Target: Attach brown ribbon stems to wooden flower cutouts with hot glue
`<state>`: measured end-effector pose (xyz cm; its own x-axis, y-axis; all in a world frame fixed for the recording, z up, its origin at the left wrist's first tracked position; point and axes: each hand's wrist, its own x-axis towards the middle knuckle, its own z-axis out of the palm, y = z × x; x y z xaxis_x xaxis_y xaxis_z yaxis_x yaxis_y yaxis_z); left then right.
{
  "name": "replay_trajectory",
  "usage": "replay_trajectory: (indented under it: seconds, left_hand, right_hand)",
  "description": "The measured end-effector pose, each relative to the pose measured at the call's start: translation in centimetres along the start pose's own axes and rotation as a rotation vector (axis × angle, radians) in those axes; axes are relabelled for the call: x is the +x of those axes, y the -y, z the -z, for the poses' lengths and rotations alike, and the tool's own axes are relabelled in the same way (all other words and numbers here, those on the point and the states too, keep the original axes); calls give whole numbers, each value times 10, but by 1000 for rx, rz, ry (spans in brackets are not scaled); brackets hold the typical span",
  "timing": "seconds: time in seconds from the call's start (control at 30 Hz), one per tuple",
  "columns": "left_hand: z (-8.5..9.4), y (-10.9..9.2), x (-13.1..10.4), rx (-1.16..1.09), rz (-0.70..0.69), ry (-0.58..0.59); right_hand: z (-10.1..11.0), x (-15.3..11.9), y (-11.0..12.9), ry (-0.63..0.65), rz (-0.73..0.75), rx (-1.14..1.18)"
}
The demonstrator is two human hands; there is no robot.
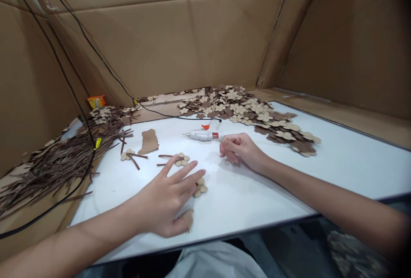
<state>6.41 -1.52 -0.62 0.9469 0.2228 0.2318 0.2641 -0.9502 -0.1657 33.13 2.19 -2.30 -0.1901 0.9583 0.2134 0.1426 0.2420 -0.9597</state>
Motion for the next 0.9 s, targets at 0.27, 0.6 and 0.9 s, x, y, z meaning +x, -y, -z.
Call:
replay_trajectory:
  seconds: [0.27, 0.6, 0.9]
  left_hand:
    - [-1, 0, -1, -6, 6, 17]
    - [2, 0, 2, -21, 10, 7]
    - [4, -1, 1, -29, 12, 7]
  right_hand:
    - [-3, 2, 0, -97, -2, 61]
    - [1, 0, 12, 160, -124, 471]
    - [5, 3, 4, 67, -69, 370]
